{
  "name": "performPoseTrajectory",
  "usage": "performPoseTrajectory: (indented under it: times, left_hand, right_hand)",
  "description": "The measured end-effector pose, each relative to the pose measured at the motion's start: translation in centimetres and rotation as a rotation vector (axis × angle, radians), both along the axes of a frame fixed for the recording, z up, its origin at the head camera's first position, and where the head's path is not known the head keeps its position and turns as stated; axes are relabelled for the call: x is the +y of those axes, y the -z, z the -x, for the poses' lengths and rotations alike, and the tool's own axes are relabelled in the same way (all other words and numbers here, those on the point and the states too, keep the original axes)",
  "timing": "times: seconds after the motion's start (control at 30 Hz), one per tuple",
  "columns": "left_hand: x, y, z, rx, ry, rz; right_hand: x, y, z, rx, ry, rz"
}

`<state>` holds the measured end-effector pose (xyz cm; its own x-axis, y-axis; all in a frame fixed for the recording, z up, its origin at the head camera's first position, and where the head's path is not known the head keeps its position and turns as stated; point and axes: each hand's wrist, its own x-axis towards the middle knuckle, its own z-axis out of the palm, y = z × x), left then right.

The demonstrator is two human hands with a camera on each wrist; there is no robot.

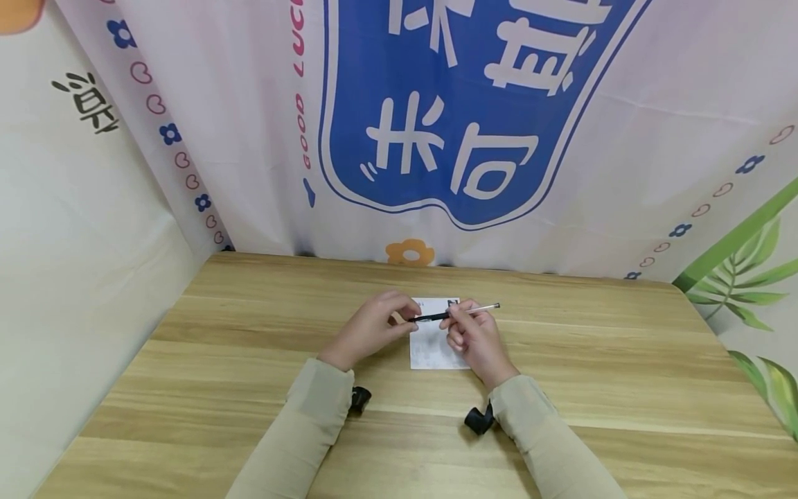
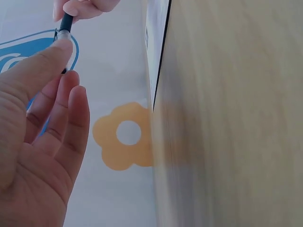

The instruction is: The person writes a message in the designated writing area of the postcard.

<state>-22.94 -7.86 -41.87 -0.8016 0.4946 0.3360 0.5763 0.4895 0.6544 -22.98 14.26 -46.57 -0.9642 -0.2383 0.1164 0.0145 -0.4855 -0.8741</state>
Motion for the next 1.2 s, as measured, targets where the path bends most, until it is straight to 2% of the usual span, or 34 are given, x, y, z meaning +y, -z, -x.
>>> performPoseTrajectory:
  times: [0.3, 0.7, 1.2]
  left_hand:
    - [-0.04, 0.17, 0.15, -0.031, -0.028, 0.005]
    - [0.11, 0.34, 0.05, 0.12, -0.044, 0.026]
    - [0.44, -0.32, -0.43, 0.12, -0.016, -0.018]
  right_hand:
    - [0.05, -0.02, -0.04, 0.005, -0.01, 0.001]
    - [0.16, 0.01, -0.07, 0.006, -0.003, 0.027]
    - [0.42, -0.12, -0.21, 0.046, -0.082, 0.123]
